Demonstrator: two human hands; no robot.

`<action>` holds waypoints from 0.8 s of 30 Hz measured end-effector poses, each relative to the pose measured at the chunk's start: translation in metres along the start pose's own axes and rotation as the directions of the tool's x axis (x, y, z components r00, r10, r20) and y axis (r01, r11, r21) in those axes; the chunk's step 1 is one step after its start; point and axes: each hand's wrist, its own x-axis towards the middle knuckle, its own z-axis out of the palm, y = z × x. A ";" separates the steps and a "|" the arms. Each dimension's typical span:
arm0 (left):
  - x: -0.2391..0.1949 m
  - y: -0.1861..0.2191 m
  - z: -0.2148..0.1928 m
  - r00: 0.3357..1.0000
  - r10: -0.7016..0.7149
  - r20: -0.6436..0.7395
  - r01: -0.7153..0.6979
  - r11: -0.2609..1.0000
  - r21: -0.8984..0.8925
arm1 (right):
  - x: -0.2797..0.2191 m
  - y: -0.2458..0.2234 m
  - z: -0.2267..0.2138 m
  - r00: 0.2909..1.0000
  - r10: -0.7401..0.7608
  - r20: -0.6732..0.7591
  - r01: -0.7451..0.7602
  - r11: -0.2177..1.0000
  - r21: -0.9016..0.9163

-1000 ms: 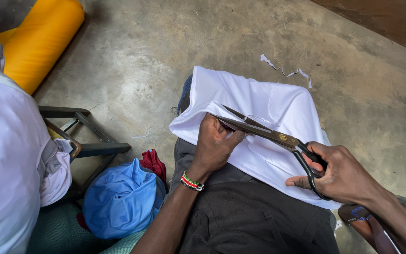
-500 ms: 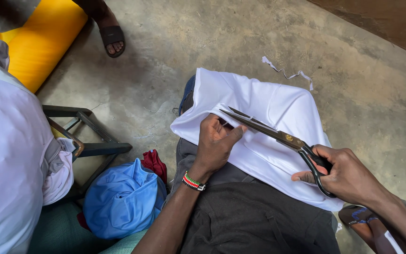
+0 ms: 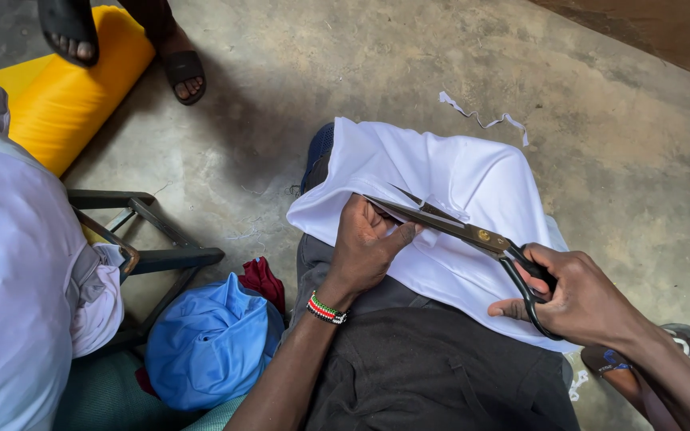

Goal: The person uses large shears to cut a white cloth that is placed on their lap. They repeatedly trim the edges of the fabric, occasionally lifting and repositioning the cloth to access different sections.

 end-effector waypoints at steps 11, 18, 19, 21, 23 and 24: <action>0.002 -0.001 0.014 0.998 -0.023 0.057 0.021 0.999 0.047 | -0.005 0.009 -0.003 0.998 0.064 -0.008 -0.063 0.996 0.059; 0.009 -0.017 0.037 0.979 -0.067 0.193 0.065 0.998 0.016 | -0.028 0.045 0.003 0.997 0.024 -0.068 -0.021 0.999 0.041; 0.009 -0.021 0.040 0.973 -0.081 0.218 0.079 0.997 0.019 | -0.034 0.044 0.002 0.996 0.048 -0.081 -0.043 0.998 0.055; 0.011 -0.029 0.048 0.955 -0.123 0.271 0.118 0.992 0.038 | -0.044 0.042 -0.001 0.986 0.153 -0.064 -0.151 0.988 0.034; 0.013 -0.034 0.057 0.936 -0.163 0.310 0.156 0.987 0.048 | -0.051 0.046 -0.002 0.975 0.213 -0.063 -0.212 0.977 0.021; 0.014 -0.037 0.061 0.927 -0.186 0.325 0.177 0.983 0.056 | -0.055 0.048 -0.002 0.968 0.247 -0.053 -0.247 0.969 -0.007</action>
